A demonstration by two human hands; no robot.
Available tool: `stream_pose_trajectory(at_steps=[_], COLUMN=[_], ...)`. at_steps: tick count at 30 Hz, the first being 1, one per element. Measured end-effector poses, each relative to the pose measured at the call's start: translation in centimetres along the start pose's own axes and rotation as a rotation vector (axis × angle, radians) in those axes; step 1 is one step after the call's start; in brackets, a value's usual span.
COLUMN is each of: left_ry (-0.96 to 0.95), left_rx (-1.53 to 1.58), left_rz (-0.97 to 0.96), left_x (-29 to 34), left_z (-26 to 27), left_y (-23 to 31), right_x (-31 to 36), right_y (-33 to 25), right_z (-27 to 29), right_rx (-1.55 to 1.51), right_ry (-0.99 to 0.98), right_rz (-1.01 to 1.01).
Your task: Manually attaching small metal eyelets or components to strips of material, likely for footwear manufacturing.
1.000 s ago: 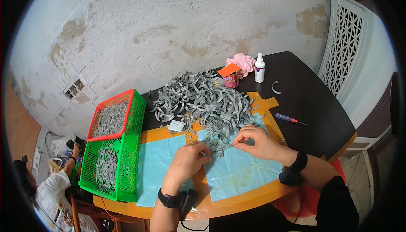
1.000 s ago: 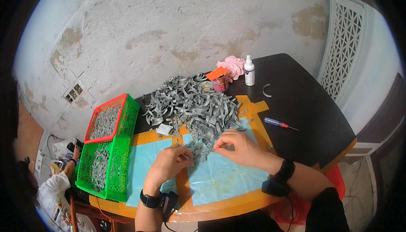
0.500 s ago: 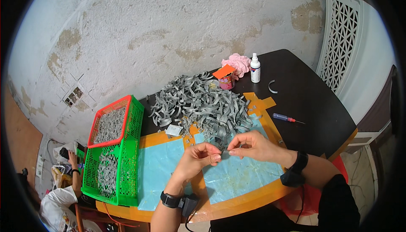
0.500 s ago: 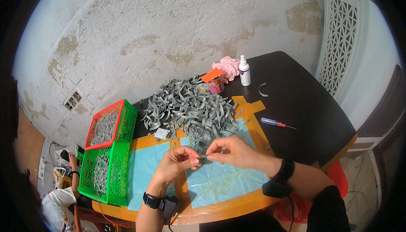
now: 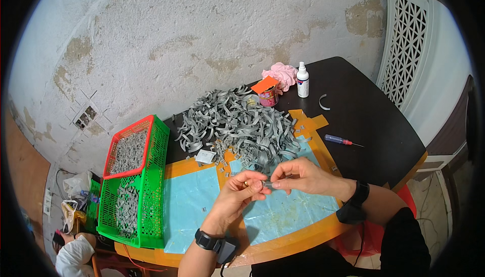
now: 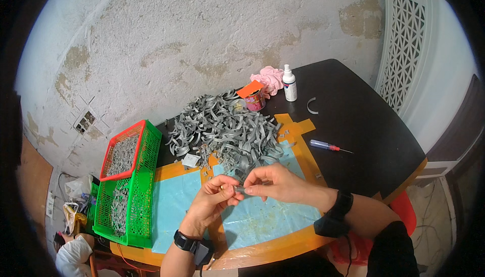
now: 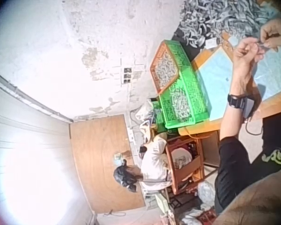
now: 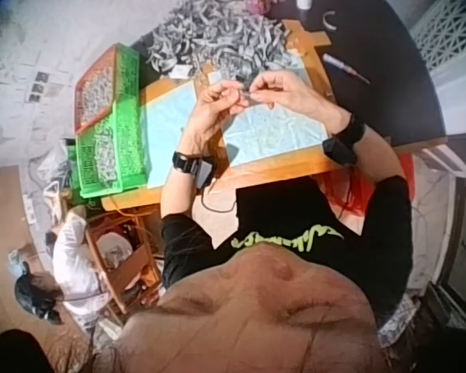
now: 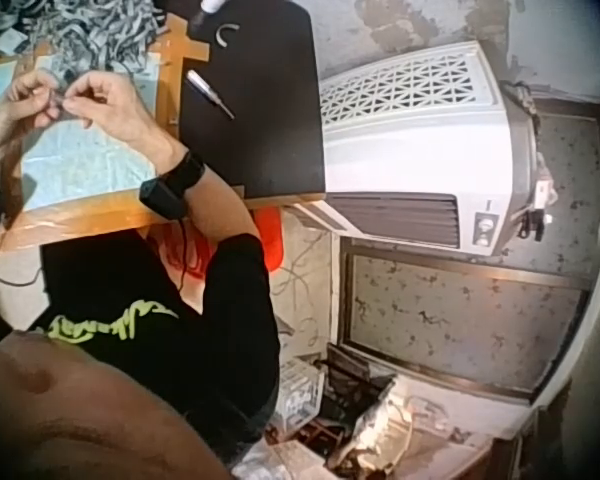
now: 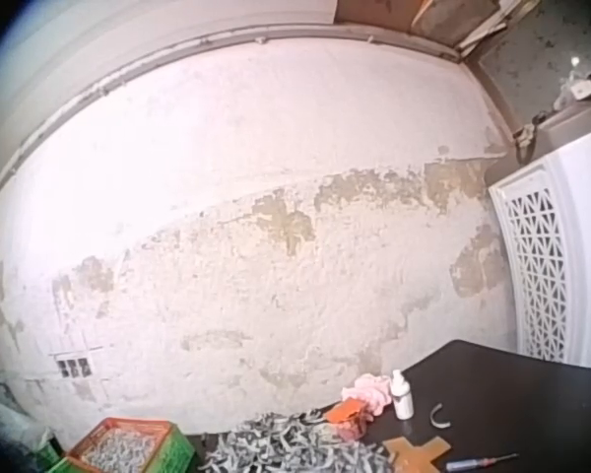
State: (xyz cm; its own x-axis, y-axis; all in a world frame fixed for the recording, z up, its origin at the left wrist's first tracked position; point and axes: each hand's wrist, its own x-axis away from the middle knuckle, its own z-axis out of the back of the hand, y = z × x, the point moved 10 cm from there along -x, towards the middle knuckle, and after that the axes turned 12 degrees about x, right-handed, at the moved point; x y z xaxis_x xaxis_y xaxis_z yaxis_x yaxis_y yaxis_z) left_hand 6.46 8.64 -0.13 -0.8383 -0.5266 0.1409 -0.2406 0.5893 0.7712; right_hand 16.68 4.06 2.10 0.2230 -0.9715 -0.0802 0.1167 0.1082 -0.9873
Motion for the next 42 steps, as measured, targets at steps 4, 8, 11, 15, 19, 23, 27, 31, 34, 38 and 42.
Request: stream_pose_trajectory(at_steps=[4,8,11,15,19,23,27,31,34,38,42], left_ry=[-0.019,-0.022,0.026,0.045,0.018,-0.019,-0.008,-0.023,-0.034,-0.038,-0.007], left_rx=[-0.016,-0.049,-0.141,-0.239,-0.357,-0.363,-0.374,-0.368,-0.394,-0.395,-0.641], left_rz=[-0.010,-0.023,-0.068,-0.147,-0.206,-0.262,-0.280,-0.300,-0.321,-0.316,-0.455], left_x=[0.0,0.1,0.1,0.3,0.4,0.6,0.7,0.8,0.9,1.0,1.5], left_z=[0.1,-0.3,-0.5,-0.8,-1.4,-1.5,-1.8,-1.9,-2.4,-2.7,-3.4], left_y=[-0.2,-0.2,0.2,1.1,1.6,1.9,2.2,2.4,2.6,2.5,3.7], right_x=[0.0,0.0,0.1,0.1,0.2,0.1,0.2,0.2,0.3,0.2,0.2], right_y=[0.1,0.2,0.1,0.2,0.0,-0.1,-0.4,-0.7,-1.1,-0.9,-0.3], right_z=[-0.2,-0.3,-0.6,-0.3,-0.3,-0.2,0.0,0.1,0.1,0.1,0.4], right_rx=[-0.004,-0.011,-0.043,-0.045,-0.045,-0.057,-0.067,-0.048,-0.032,-0.031,-0.084], right_ry=[-0.029,-0.037,-0.057,-0.052,-0.057,-0.043,-0.026,-0.010,-0.012,-0.011,0.011], right_rz=[-0.008,-0.022,-0.015,-0.030,-0.026,-0.012,-0.010,-0.005,0.007,0.017,0.004])
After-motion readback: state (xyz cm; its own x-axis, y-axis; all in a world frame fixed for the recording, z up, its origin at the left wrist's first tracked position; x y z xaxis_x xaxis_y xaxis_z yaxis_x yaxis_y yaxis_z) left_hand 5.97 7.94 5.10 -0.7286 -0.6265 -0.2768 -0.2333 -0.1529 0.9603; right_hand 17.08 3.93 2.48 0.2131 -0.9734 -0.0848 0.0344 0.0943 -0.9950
